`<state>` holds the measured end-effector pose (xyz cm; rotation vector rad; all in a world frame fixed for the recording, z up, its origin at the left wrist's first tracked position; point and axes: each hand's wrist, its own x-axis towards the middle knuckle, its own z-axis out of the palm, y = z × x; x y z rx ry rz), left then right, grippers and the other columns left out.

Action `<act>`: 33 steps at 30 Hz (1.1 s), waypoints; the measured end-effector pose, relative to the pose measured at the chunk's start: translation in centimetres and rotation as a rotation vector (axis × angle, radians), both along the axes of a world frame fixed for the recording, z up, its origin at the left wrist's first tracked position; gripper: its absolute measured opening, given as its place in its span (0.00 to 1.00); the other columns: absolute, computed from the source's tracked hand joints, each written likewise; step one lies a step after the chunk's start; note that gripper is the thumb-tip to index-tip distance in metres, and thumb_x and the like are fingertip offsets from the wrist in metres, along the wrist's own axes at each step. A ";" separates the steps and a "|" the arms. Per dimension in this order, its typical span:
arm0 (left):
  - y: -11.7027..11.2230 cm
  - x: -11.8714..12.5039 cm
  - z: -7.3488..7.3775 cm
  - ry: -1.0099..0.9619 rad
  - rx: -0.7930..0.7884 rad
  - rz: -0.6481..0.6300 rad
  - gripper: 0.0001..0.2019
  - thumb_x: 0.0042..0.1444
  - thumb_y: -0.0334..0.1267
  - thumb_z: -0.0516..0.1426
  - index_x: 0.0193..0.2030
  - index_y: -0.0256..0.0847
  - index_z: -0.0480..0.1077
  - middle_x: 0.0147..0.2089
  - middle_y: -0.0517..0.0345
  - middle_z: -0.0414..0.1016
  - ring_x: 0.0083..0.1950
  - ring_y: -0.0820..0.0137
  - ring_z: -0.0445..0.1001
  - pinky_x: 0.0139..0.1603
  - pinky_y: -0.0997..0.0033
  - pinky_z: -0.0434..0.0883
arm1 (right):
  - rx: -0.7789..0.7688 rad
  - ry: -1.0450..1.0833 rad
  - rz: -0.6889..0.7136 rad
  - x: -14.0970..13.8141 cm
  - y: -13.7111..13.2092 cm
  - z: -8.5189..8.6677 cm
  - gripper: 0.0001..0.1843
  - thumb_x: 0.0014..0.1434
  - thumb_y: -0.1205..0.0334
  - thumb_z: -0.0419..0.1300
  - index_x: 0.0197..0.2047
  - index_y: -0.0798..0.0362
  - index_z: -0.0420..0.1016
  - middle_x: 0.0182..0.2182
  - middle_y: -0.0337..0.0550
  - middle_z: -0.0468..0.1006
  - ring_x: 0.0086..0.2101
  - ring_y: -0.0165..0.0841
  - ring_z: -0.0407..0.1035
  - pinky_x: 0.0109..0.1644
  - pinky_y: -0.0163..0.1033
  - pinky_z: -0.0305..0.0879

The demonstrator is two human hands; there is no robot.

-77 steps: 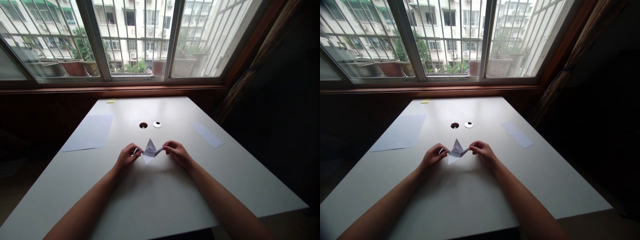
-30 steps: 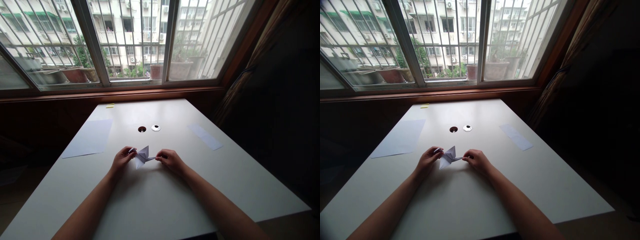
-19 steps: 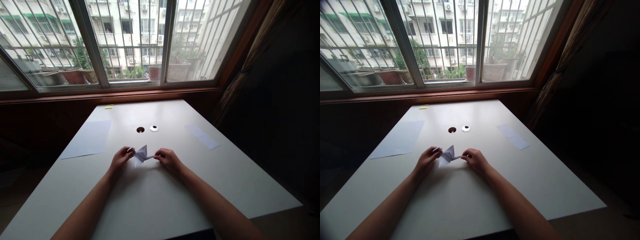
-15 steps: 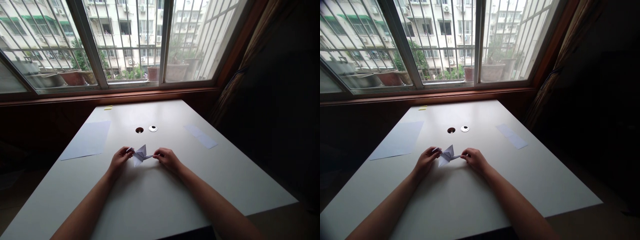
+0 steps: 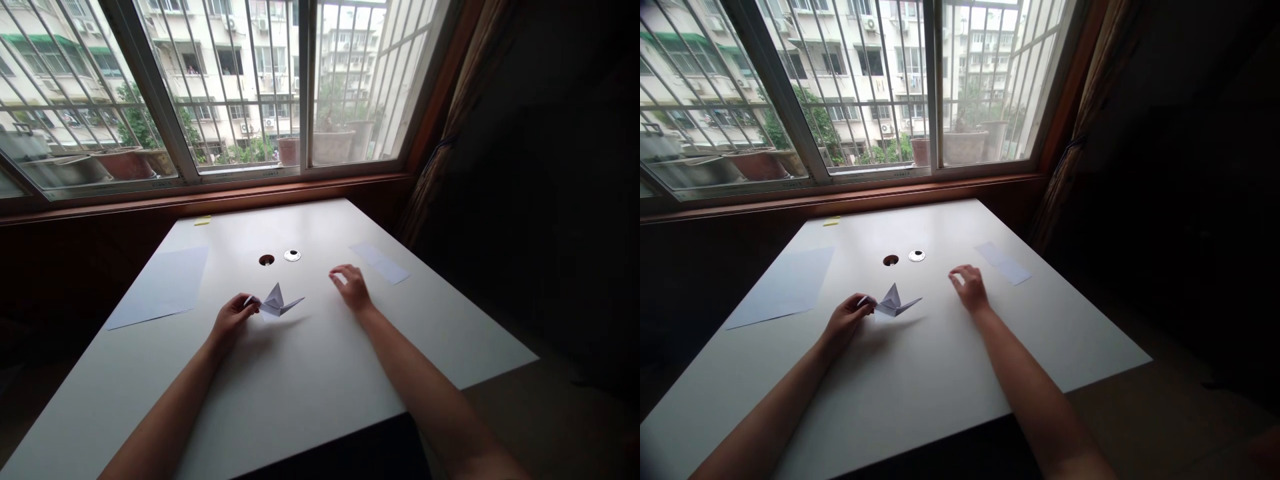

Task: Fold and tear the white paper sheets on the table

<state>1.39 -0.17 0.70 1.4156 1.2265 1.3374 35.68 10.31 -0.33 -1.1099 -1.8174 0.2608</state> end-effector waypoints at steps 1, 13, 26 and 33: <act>0.0 0.0 0.0 0.001 0.005 -0.001 0.13 0.54 0.46 0.65 0.39 0.38 0.75 0.36 0.55 0.76 0.37 0.68 0.73 0.41 0.69 0.71 | 0.045 -0.030 -0.168 2.0 0.8 -0.2 0.11 0.64 0.55 0.57 0.42 0.51 0.78 0.43 0.51 0.77 0.47 0.43 0.68 0.59 0.52 0.57; -0.4 0.1 0.2 -0.019 0.028 -0.048 0.11 0.57 0.44 0.64 0.39 0.39 0.74 0.34 0.57 0.73 0.38 0.69 0.71 0.43 0.70 0.69 | -0.340 -0.581 -0.549 12.6 1.9 -2.8 0.28 0.66 0.46 0.49 0.63 0.52 0.68 0.64 0.55 0.64 0.62 0.47 0.56 0.67 0.51 0.50; -0.8 0.6 1.2 0.015 0.050 -0.118 0.15 0.57 0.49 0.64 0.39 0.38 0.73 0.32 0.56 0.74 0.36 0.69 0.72 0.40 0.70 0.69 | -0.466 -0.410 0.218 6.1 -4.4 0.7 0.45 0.52 0.45 0.67 0.69 0.47 0.58 0.59 0.50 0.68 0.59 0.46 0.59 0.66 0.52 0.52; -0.6 2.3 0.7 0.022 0.058 -0.159 0.15 0.57 0.49 0.64 0.39 0.38 0.73 0.33 0.55 0.76 0.36 0.68 0.74 0.41 0.68 0.71 | -0.654 -0.389 0.393 0.6 -6.5 3.5 0.57 0.42 0.51 0.74 0.71 0.45 0.53 0.57 0.47 0.67 0.58 0.47 0.55 0.65 0.49 0.53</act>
